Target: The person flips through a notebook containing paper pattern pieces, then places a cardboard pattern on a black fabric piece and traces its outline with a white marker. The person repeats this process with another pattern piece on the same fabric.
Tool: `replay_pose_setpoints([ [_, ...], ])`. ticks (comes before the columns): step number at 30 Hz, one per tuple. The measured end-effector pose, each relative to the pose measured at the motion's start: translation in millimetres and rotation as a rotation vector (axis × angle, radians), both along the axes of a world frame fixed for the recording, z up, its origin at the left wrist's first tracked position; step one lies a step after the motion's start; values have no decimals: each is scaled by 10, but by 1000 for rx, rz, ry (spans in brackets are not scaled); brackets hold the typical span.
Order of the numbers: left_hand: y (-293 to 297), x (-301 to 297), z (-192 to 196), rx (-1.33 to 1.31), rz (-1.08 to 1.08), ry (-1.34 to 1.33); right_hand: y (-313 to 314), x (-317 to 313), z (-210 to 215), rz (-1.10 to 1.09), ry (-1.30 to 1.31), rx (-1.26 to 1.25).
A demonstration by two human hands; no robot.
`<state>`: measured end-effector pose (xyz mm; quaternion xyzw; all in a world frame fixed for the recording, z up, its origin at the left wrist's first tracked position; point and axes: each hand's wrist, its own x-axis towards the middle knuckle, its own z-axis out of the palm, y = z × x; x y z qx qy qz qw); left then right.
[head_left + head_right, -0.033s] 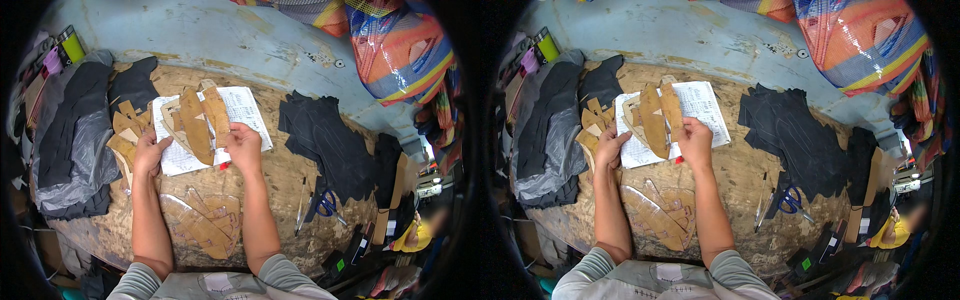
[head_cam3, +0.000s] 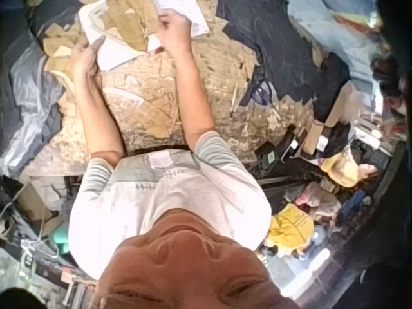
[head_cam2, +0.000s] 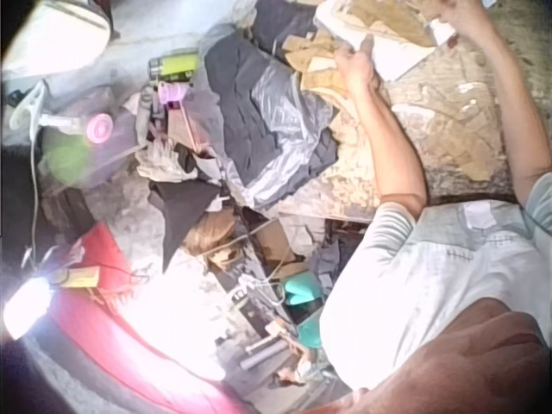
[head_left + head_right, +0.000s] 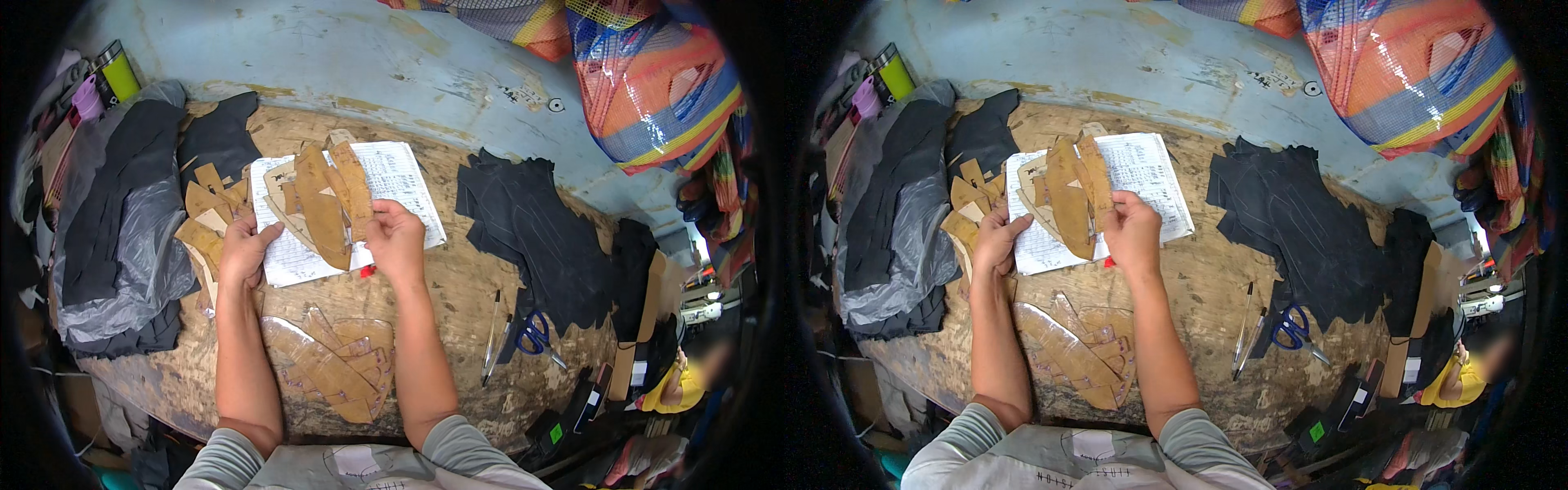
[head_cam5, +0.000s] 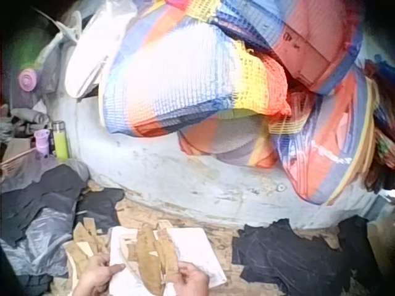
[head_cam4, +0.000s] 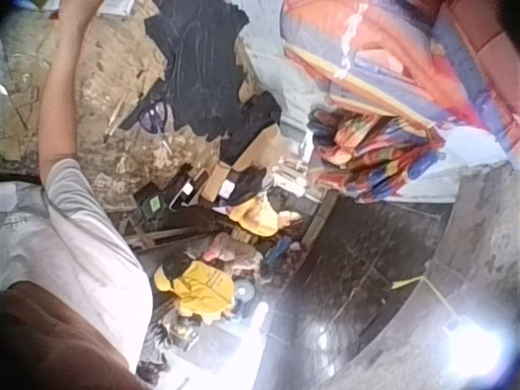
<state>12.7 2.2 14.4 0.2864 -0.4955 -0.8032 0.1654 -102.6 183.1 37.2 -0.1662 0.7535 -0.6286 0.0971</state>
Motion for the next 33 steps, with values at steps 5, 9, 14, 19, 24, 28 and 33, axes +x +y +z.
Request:
replay_pose_setpoints([
  [5, -36, -38, 13, -39, -7, -34, -141, 119, 111, -66, 266, 314],
  [9, -21, -31, 22, 3, 6, -12, -208, 210, 139, -76, 643, 424],
  [14, -17, -25, 39, 38, 16, 31, -213, 250, 109, 223, 525, 414],
  [19, -22, -28, 50, 72, 13, 32, -114, 111, 124, 267, 175, 262],
  [24, -5, -33, 77, 54, 29, 24, -103, 150, 163, 275, 579, 392],
  [28, 32, -37, 144, 40, 39, -38, -110, 174, 202, 297, 450, 400],
  [33, 132, -63, 222, -53, 84, -4, -52, 111, 227, 226, 304, 412],
])
